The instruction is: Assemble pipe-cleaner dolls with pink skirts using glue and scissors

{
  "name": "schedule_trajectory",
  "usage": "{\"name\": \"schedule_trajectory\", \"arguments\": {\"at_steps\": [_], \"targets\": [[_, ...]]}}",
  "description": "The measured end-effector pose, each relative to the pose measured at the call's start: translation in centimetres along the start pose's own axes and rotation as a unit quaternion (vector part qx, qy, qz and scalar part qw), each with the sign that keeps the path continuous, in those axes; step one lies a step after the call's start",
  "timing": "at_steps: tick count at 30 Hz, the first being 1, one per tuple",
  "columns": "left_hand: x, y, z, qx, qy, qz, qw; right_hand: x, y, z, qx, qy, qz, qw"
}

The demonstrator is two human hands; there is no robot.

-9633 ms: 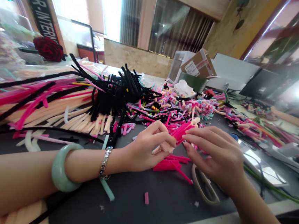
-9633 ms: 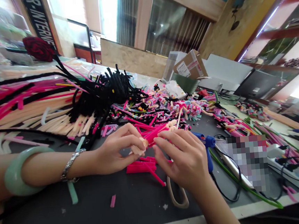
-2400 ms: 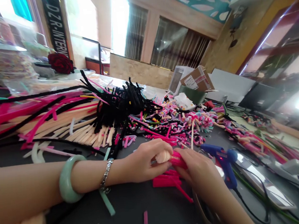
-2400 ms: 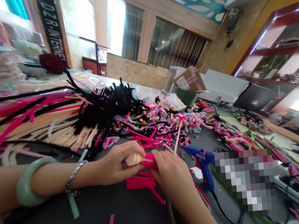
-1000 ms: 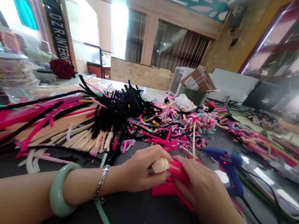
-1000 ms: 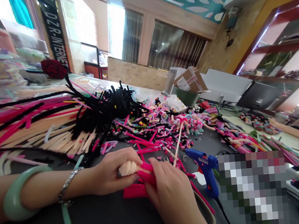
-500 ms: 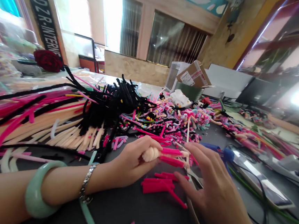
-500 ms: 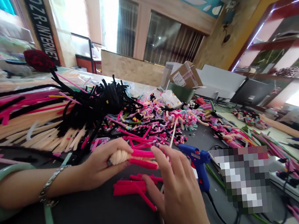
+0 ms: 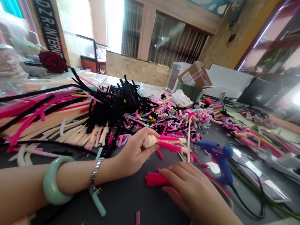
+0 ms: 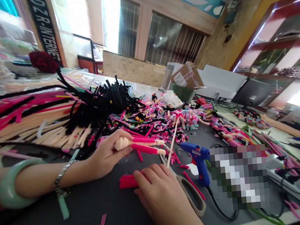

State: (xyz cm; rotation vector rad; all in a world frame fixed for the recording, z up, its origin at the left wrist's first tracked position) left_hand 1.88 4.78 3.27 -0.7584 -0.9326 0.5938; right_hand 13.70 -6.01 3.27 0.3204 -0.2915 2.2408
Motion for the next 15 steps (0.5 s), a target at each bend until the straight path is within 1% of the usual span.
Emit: {"name": "schedule_trajectory", "arguments": {"at_steps": [2, 5, 9, 15], "targets": [[0.05, 0.22, -0.07, 0.002, 0.001, 0.01, 1.0, 0.0, -0.03, -0.38, -0.016, 0.003, 0.009, 1.0], [0.13, 0.35, -0.04, 0.009, -0.009, 0.005, 1.0, 0.04, 0.03, -0.68, -0.037, 0.005, 0.023, 0.999], [0.21, 0.62, -0.01, 0.005, -0.02, 0.006, 1.0, -0.04, 0.0, -0.47, -0.046, -0.008, 0.034, 0.998], [0.14, 0.49, 0.01, 0.007, -0.017, 0.002, 1.0, -0.17, -0.33, -0.09, -0.03, -0.022, 0.036, 0.999]]}}
Point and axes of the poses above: each hand's wrist, its own x-axis towards the middle knuckle, its own z-axis out of the back of the hand, y = z × x, the point moved 6 cm from there along x, towards the middle knuckle, and after that the axes turned 10 degrees about z, right-handed, at the moved point
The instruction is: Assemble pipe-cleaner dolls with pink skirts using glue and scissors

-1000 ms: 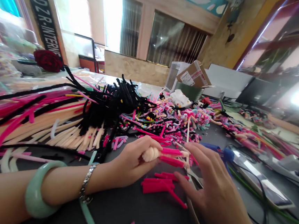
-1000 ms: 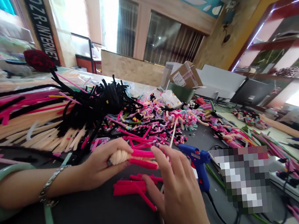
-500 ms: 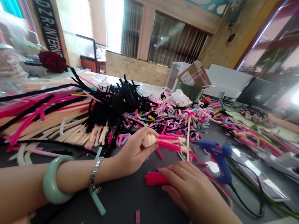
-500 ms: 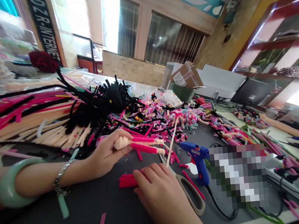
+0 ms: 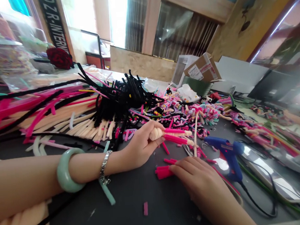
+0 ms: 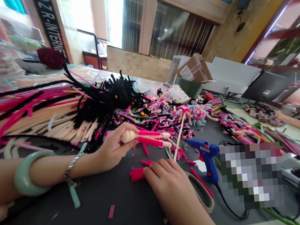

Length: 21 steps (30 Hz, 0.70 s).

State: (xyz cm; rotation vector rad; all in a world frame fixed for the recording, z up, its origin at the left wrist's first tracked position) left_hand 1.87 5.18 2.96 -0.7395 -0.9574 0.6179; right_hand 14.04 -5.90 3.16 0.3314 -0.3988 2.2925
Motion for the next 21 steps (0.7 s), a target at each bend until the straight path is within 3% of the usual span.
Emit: {"name": "schedule_trajectory", "arguments": {"at_steps": [11, 21], "targets": [[-0.1, -0.1, -0.2, -0.022, 0.018, 0.008, 1.0, -0.2, 0.0, 1.3, -0.011, -0.074, 0.02, 0.997], [-0.1, -0.1, -0.2, -0.034, 0.023, 0.005, 0.999, -0.2, 0.1, 1.5, -0.047, -0.083, 0.016, 0.995]]}}
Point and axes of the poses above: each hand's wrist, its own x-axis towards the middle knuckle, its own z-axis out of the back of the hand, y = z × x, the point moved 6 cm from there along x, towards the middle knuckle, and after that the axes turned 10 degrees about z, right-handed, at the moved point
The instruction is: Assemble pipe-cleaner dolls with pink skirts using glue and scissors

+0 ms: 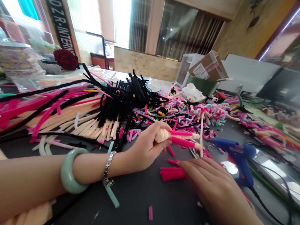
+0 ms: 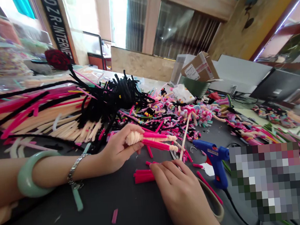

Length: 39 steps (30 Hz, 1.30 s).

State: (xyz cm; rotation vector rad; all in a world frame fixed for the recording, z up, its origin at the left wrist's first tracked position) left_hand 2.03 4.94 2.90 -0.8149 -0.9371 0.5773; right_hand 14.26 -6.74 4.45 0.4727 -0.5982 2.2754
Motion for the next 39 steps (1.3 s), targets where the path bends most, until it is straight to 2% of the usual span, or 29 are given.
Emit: {"name": "schedule_trajectory", "arguments": {"at_steps": [3, 7, 13, 17, 19, 23, 25, 28, 33, 39], "targets": [[0.0, -0.1, 0.0, -0.001, 0.0, 0.001, 1.0, 0.1, 0.1, 0.3, -0.007, -0.007, -0.002, 1.0], [0.0, -0.1, -0.3, -0.034, 0.03, 0.009, 0.999, 0.2, 0.1, 0.3, -0.006, -0.003, -0.005, 1.0], [0.0, -0.2, -0.4, -0.037, 0.042, 0.014, 0.998, -0.1, -0.5, -0.5, -0.037, 0.062, -0.031, 0.997], [0.0, -0.2, -0.4, -0.031, 0.041, 0.008, 0.999, -0.7, -1.0, -0.6, -0.043, 0.077, -0.049, 0.995], [-0.1, -0.3, -0.4, -0.037, 0.043, -0.003, 0.998, -0.9, -1.3, -0.5, -0.009, 0.058, -0.068, 0.996], [-0.1, -0.8, -0.4, -0.015, 0.037, -0.049, 0.998, -1.2, -1.8, 0.9, 0.004, -0.061, -0.111, 0.992], [-0.2, -1.1, -0.4, 0.012, 0.031, -0.075, 0.997, -1.2, -2.0, 1.5, -0.004, -0.101, -0.126, 0.987], [-0.2, -1.4, -0.4, 0.022, 0.034, -0.087, 0.995, -1.2, -2.1, 1.8, -0.001, -0.118, -0.135, 0.984], [-0.4, -1.3, -0.6, -0.025, 0.071, -0.064, 0.995, -1.1, -2.5, 1.9, 0.01, -0.137, -0.153, 0.979], [-0.7, -1.2, -0.7, 0.016, 0.079, -0.067, 0.994, -0.7, -2.3, 2.3, 0.004, -0.164, -0.15, 0.975]]}}
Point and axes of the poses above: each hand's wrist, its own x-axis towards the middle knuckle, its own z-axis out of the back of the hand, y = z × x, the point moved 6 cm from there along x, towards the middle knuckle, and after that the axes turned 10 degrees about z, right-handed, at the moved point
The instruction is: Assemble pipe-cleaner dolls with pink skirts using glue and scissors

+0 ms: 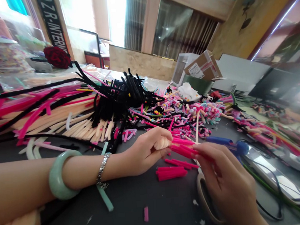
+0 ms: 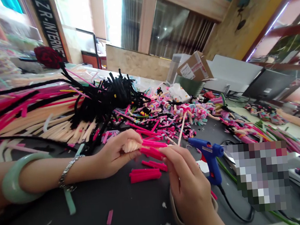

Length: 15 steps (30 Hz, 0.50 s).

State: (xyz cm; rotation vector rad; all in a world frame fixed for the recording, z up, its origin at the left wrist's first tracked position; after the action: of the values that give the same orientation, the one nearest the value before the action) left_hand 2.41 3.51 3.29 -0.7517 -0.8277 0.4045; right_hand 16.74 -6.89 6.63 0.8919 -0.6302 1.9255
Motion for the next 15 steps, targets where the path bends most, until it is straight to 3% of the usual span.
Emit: {"name": "schedule_trajectory", "arguments": {"at_steps": [6, 15], "targets": [[0.2, -0.4, -0.3, -0.004, 0.015, -0.025, 1.0, 0.0, 0.7, 0.3, 0.014, -0.036, 0.032, 0.999], [0.0, -0.3, -0.3, -0.008, 0.028, -0.014, 0.999, -0.2, 0.6, 1.1, 0.031, -0.063, 0.008, 0.997]]}}
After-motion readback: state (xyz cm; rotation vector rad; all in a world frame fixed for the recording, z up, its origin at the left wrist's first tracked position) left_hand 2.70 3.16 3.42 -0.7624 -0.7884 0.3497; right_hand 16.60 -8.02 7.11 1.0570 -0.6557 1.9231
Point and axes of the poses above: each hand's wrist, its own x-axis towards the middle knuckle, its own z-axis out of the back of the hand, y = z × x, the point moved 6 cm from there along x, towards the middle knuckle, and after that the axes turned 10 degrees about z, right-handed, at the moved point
